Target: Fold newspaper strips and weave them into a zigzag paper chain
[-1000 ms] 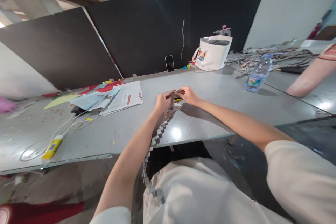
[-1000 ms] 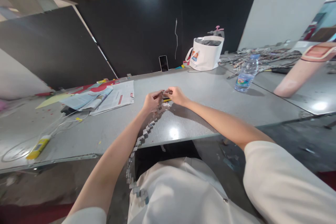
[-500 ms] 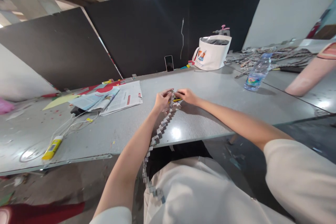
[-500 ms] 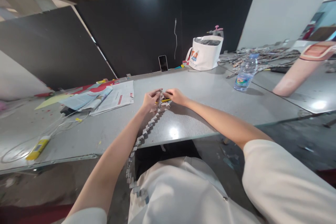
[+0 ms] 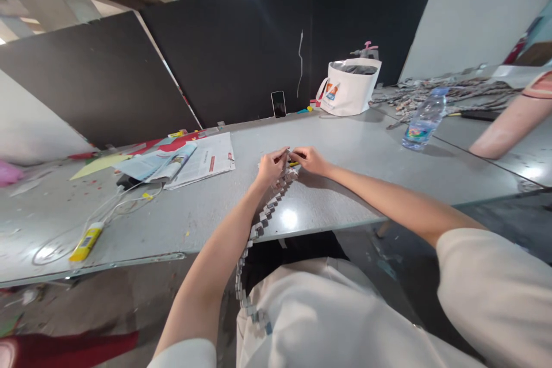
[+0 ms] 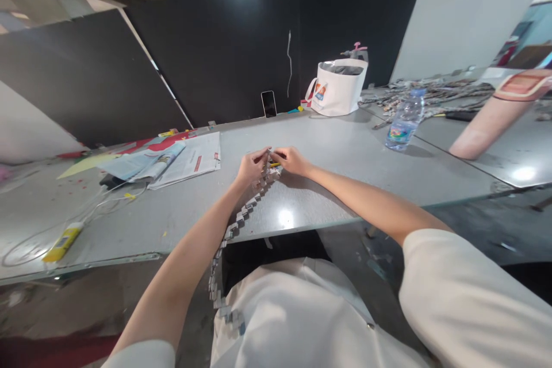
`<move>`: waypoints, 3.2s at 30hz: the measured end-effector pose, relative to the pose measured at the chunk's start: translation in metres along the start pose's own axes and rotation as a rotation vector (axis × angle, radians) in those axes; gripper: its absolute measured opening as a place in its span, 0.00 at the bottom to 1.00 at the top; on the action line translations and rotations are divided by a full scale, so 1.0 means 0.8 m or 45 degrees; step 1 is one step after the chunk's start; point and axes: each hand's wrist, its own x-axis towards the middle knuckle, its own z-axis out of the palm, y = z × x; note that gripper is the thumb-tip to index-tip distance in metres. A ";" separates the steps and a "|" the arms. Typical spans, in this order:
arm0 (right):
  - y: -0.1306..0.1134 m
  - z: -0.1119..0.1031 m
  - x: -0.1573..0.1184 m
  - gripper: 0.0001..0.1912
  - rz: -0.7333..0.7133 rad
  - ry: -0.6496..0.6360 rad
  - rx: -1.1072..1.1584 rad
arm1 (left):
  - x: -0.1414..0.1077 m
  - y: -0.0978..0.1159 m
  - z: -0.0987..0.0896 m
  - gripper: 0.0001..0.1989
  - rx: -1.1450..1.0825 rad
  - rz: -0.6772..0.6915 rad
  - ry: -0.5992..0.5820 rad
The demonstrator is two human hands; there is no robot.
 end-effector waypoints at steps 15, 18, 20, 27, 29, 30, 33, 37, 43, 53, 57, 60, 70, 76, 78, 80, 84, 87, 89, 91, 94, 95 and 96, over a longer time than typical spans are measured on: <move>-0.020 0.002 0.000 0.30 -0.018 0.172 0.045 | 0.002 0.015 0.002 0.16 -0.312 -0.097 0.190; -0.024 0.001 -0.003 0.29 -0.043 0.193 0.014 | 0.000 0.017 0.005 0.15 -0.312 -0.070 0.197; -0.025 0.000 -0.004 0.29 -0.056 0.199 -0.010 | -0.002 0.018 0.007 0.14 -0.275 -0.036 0.211; -0.027 -0.003 -0.001 0.28 -0.103 0.237 -0.039 | -0.006 0.028 0.010 0.16 -0.247 0.062 0.174; -0.029 -0.003 0.000 0.27 -0.114 0.251 -0.028 | -0.005 0.032 0.010 0.18 -0.303 0.081 0.160; -0.030 -0.003 0.000 0.27 -0.124 0.264 -0.038 | -0.005 0.033 0.010 0.18 -0.327 0.079 0.157; -0.032 -0.001 0.001 0.27 -0.165 0.342 -0.088 | -0.004 0.037 0.014 0.18 -0.384 0.021 0.206; -0.035 0.003 0.003 0.27 -0.181 0.426 -0.092 | -0.004 0.039 0.018 0.17 -0.447 -0.040 0.342; -0.042 0.009 -0.001 0.30 -0.111 0.415 -0.115 | -0.007 0.035 0.017 0.16 -0.427 -0.084 0.359; -0.023 0.001 -0.004 0.30 -0.074 0.347 -0.051 | -0.010 0.030 0.018 0.16 -0.367 -0.086 0.211; -0.006 -0.004 -0.001 0.30 0.023 0.267 0.038 | -0.005 0.026 0.010 0.21 -0.412 -0.154 0.125; 0.000 -0.003 0.002 0.27 0.058 0.296 0.201 | -0.002 0.025 0.006 0.24 -0.475 -0.194 0.044; -0.009 -0.003 0.002 0.25 -0.049 0.230 0.332 | 0.002 0.025 0.007 0.24 -0.765 -0.403 -0.055; -0.009 0.001 0.002 0.24 -0.060 0.182 0.297 | 0.002 0.019 -0.002 0.26 -0.847 -0.464 -0.205; -0.010 0.002 0.003 0.23 -0.051 0.183 0.300 | 0.002 0.018 -0.003 0.27 -0.866 -0.463 -0.190; -0.011 0.002 0.004 0.22 -0.043 0.165 0.302 | 0.002 0.019 -0.005 0.26 -0.870 -0.448 -0.169; -0.013 0.001 0.005 0.23 -0.061 0.113 0.305 | 0.001 0.025 -0.008 0.26 -0.835 -0.434 -0.176; -0.016 0.002 0.007 0.23 -0.081 0.119 0.297 | 0.002 0.024 -0.009 0.27 -0.818 -0.438 -0.151; -0.018 0.002 0.007 0.22 -0.081 0.132 0.263 | 0.003 0.020 -0.007 0.28 -0.799 -0.427 -0.137; -0.021 0.003 0.007 0.21 -0.087 0.134 0.215 | 0.005 0.014 -0.006 0.27 -0.770 -0.424 -0.112; -0.023 0.003 0.007 0.20 -0.123 0.105 0.114 | 0.011 0.006 -0.007 0.25 -0.760 -0.453 -0.003; -0.023 0.003 0.006 0.19 -0.139 0.086 0.069 | 0.013 0.003 -0.009 0.24 -0.768 -0.464 0.048; -0.022 0.004 0.006 0.19 -0.155 0.058 0.018 | 0.016 0.001 -0.012 0.24 -0.779 -0.475 0.109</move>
